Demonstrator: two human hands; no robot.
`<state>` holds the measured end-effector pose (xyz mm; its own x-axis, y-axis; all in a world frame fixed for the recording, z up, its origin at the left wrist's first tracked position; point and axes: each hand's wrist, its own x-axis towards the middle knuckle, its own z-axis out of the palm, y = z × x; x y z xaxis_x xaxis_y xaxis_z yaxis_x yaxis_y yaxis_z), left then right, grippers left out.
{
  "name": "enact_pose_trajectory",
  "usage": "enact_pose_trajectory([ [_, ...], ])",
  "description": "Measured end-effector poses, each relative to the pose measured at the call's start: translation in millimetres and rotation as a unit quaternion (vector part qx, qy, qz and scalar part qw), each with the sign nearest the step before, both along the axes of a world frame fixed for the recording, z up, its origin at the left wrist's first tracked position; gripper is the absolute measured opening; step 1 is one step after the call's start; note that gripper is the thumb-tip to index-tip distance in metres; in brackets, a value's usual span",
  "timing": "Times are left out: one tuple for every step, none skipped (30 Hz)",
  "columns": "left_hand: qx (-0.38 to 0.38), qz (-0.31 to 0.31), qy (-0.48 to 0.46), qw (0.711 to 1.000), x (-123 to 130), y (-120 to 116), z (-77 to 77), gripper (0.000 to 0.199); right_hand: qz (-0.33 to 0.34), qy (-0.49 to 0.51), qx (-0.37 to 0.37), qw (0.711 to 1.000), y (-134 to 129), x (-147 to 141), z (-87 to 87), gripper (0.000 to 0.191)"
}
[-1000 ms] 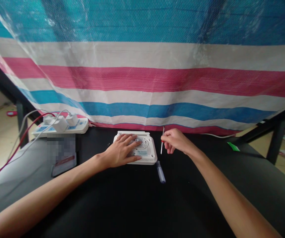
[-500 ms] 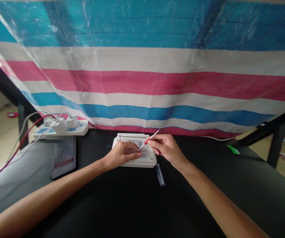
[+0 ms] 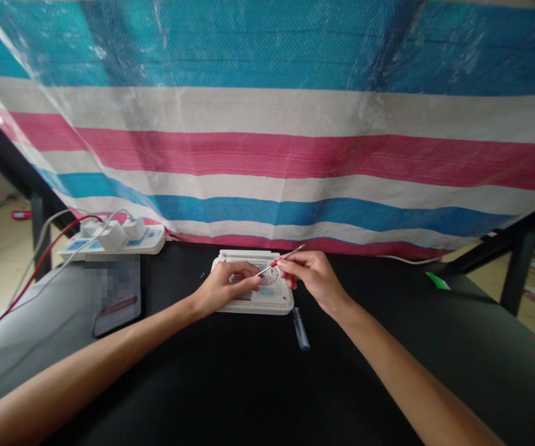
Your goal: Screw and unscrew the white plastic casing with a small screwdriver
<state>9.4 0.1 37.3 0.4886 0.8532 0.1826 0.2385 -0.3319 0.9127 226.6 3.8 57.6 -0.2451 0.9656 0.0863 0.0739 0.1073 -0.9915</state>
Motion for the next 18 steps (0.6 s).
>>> enact_pose_trajectory([
  [0.001, 0.0, 0.006, 1.0, 0, 0, -1.0, 0.039, 0.005, -0.004, 0.002, 1.0, 0, -1, -1.0, 0.027],
  [0.004, 0.006, 0.01, 1.0, 0, 0, -2.1, 0.041, 0.007, -0.001, 0.002, 1.0, -1, -2, -1.8, 0.027],
  [0.01, 0.016, 0.012, 1.0, -1, 0, -3.1, 0.042, 0.005, 0.006, -0.001, 1.0, 0, -3, -2.1, 0.027],
  [0.017, 0.025, 0.013, 0.999, -1, 0, -3.9, 0.042, -0.001, 0.018, -0.005, 1.0, 0, -3, -2.1, 0.027],
  [0.023, 0.026, 0.014, 0.999, -2, 0, -4.6, 0.041, -0.009, 0.03, -0.009, 0.999, 1, -2, -1.8, 0.028],
  [0.029, 0.022, 0.015, 0.999, -2, 0, -5.3, 0.039, -0.017, 0.04, -0.012, 0.999, 2, 0, -1.1, 0.029],
  [0.033, 0.016, 0.016, 0.999, -2, 0, -5.8, 0.038, -0.021, 0.044, -0.011, 0.999, 3, 3, -0.2, 0.03],
  [0.037, 0.011, 0.017, 0.999, -2, 0, -6.4, 0.037, -0.02, 0.039, -0.009, 0.999, 5, 5, 0.9, 0.032],
  [0.039, 0.011, 0.017, 0.999, -2, 0, -7.0, 0.037, -0.011, 0.024, -0.006, 1.0, 6, 9, 2.2, 0.034],
  [0.042, 0.018, 0.015, 0.999, -2, 0, -7.7, 0.036, 0.003, 0.003, -0.003, 1.0, 7, 12, 3.5, 0.036],
  [0.044, 0.031, 0.008, 0.998, -2, 0, -8.2, 0.036, 0.02, -0.02, -0.002, 1.0, 8, 15, 4.9, 0.037],
  [0.047, 0.047, -0.002, 0.998, -2, 0, -8.7, 0.036, 0.036, -0.043, 0.001, 0.998, 9, 17, 6.3, 0.038],
  [0.048, 0.063, -0.015, 0.997, -2, 0, -9.1, 0.035, 0.047, -0.065, 0.008, 0.997, 8, 19, 7.5, 0.037],
  [0.049, 0.079, -0.028, 0.995, -2, 0, -9.2, 0.034, 0.05, -0.085, 0.022, 0.995, 8, 20, 8.8, 0.035],
  [0.051, 0.094, -0.04, 0.993, -2, -1, -9.1, 0.033, 0.049, -0.105, 0.042, 0.992, 6, 20, 9.9, 0.032],
  [0.054, 0.107, -0.05, 0.992, -1, -1, -8.9, 0.032, 0.044, -0.125, 0.067, 0.989, 5, 20, 11.0, 0.029],
  [0.056, 0.117, -0.057, 0.99, -1, -1, -8.5, 0.031, 0.038, -0.146, 0.092, 0.984, 3, 20, 12.0, 0.025],
  [0.058, 0.124, -0.061, 0.989, -1, -1, -8.0, 0.03, 0.033, -0.169, 0.115, 0.978, 2, 19, 12.8, 0.023],
])
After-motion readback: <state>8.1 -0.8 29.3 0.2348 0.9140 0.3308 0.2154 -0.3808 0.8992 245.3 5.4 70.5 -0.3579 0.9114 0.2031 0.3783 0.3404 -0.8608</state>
